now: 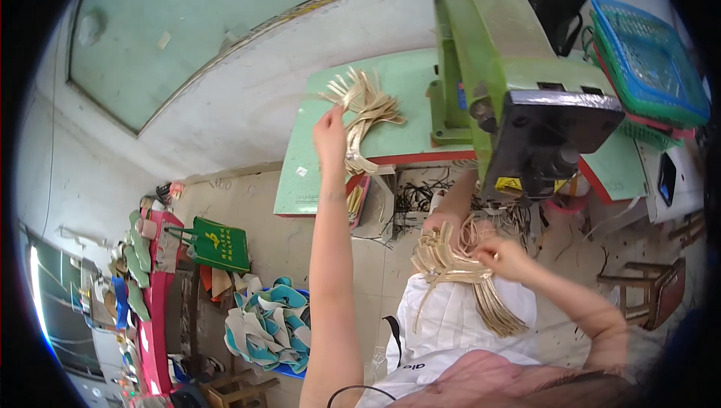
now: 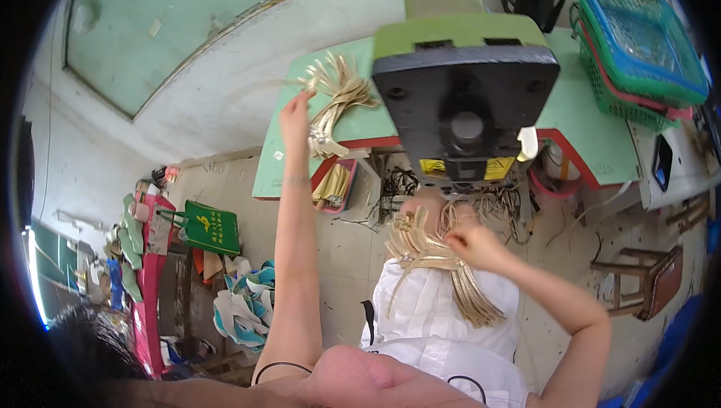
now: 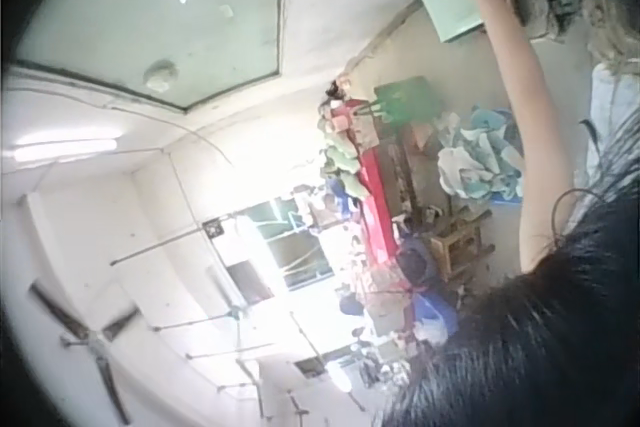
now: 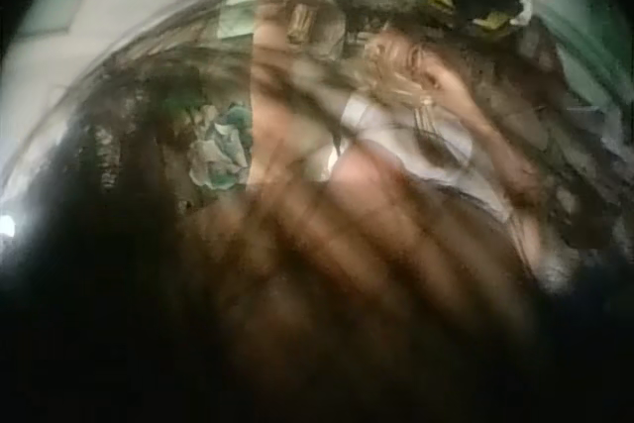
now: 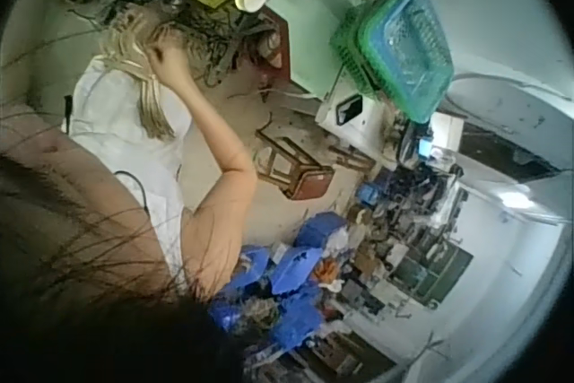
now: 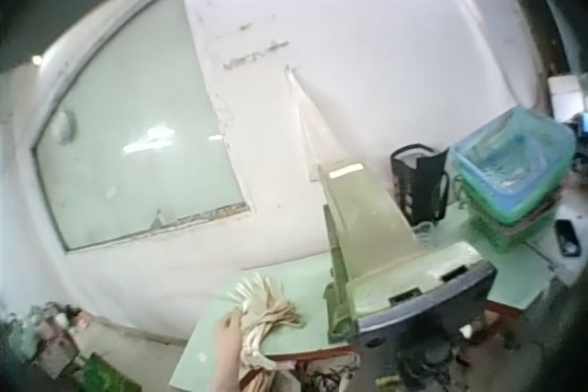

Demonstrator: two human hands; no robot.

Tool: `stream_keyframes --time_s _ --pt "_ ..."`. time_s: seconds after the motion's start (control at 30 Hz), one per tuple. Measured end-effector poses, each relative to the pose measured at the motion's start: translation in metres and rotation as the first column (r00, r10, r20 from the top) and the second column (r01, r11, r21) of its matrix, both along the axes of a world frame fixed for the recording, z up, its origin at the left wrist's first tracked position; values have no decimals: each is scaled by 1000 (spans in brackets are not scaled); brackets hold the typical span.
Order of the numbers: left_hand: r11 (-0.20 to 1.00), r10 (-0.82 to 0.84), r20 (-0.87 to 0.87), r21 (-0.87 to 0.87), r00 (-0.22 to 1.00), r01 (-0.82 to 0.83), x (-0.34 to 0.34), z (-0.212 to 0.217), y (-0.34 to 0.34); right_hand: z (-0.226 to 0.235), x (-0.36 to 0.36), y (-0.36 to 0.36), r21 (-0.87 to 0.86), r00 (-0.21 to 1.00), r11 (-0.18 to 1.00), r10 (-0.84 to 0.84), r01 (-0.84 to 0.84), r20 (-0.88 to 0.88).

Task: The person repeatedly feeds beige cords into a green industrial machine to process the ends. They handle the cords one by one, aligning them under the machine's head, operating the mechanism, and then moving the processed items aside.

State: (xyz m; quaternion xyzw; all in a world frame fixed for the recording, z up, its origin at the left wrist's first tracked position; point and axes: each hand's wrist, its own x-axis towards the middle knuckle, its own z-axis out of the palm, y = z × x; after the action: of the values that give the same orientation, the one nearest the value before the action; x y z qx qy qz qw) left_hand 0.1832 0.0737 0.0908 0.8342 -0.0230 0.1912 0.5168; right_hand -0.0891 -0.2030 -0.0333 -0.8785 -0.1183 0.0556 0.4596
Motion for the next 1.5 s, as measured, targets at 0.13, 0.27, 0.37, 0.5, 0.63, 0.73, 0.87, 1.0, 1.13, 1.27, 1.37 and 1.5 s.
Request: stream_keyframes --time_s 0.13,0.27,0.37,0.5,0.63,0.73,0.87,1.0,1.13,1.27,1.37,1.5 --pt "711 218 -6 686 976 -154 78 -89 -19 -47 -15 44 -325 998 946 10 12 66" --pt "647 216 166 713 962 -269 71 -107 -34 -82 -15 49 -418 976 905 10 84 217" --pt "759 42 383 589 923 -279 26 -73 -48 -92 -14 38 -254 968 960 -55 120 246" --pt "749 -516 -87 437 852 498 -110 -37 -61 -66 -8 33 20 976 990 -140 139 168" --pt "418 -763 -249 513 596 750 -183 -59 -57 -19 -10 26 190 997 981 -56 46 46" --pt "448 -654 -492 361 575 818 -188 -44 -64 42 -4 3 169 998 984 67 -62 -19" --pt "527 -815 -413 -237 407 816 -193 -12 -77 139 17 -52 101 972 969 231 -226 -46" --pt "481 -877 -273 -523 396 704 -207 4 -101 218 43 -80 -329 979 926 139 -183 -152" --pt "508 -849 -272 -653 452 561 -215 1 -121 231 69 -94 -307 963 914 230 -264 -141" --pt "519 -831 -214 -629 513 579 -216 -3 -118 221 81 -97 -284 938 896 342 -341 -48" --pt "580 -771 -229 -639 595 506 -222 -3 -110 217 82 -96 -246 921 895 389 -373 19" --pt "645 -661 -242 -668 711 372 -218 -2 -90 217 77 -88 -162 912 910 400 -382 93"
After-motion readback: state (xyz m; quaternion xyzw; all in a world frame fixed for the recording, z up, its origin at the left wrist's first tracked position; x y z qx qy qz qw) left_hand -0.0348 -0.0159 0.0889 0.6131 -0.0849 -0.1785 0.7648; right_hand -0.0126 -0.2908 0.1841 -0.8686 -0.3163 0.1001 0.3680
